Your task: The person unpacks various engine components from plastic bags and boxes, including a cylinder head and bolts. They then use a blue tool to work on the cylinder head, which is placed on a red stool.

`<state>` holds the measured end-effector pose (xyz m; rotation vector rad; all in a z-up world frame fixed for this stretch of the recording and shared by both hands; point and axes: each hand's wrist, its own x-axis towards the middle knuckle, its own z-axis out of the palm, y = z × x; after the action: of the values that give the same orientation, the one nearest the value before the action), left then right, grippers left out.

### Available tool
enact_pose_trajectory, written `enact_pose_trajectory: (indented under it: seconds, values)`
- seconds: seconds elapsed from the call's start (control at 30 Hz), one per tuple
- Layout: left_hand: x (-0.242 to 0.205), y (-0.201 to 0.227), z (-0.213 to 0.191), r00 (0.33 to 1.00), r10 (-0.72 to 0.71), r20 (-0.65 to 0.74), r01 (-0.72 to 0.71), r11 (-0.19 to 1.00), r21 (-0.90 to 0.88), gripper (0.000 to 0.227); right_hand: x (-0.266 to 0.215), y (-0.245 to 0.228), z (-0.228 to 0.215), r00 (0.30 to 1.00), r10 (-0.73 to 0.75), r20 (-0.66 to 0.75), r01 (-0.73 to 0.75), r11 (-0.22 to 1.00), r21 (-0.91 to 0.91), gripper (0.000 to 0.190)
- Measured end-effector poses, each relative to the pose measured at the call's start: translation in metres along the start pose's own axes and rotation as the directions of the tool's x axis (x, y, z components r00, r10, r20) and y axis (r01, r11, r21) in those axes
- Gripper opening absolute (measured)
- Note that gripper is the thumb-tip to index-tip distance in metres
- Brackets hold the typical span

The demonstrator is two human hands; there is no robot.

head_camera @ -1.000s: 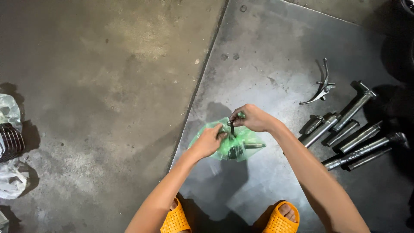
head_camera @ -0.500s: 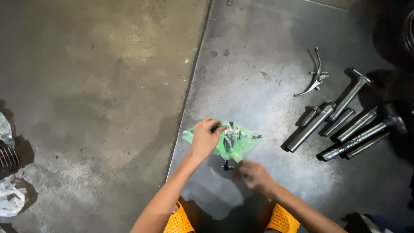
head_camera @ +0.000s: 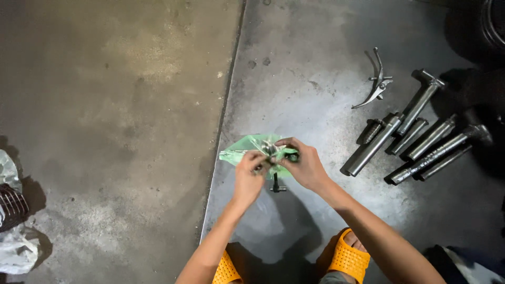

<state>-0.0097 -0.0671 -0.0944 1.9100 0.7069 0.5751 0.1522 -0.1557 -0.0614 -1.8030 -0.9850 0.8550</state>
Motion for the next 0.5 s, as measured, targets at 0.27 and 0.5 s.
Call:
enact_pose_trajectory:
  seconds: [0.27,0.5]
  values:
    - [0.014,0.003,0.014,0.968,-0.25,-0.012,0.234,0.922,-0.308,0.013,-0.034,-0.021,-0.019,0.964,-0.265,-0.015,0.265,0.964,-0.024,0.006]
    - [0.035,0.003,0.007,0.946,-0.258,0.196,0.296,0.933,-0.202,0.019,0.004,-0.034,-0.018,0.934,-0.349,0.074,0.352,0.865,-0.358,0.017]
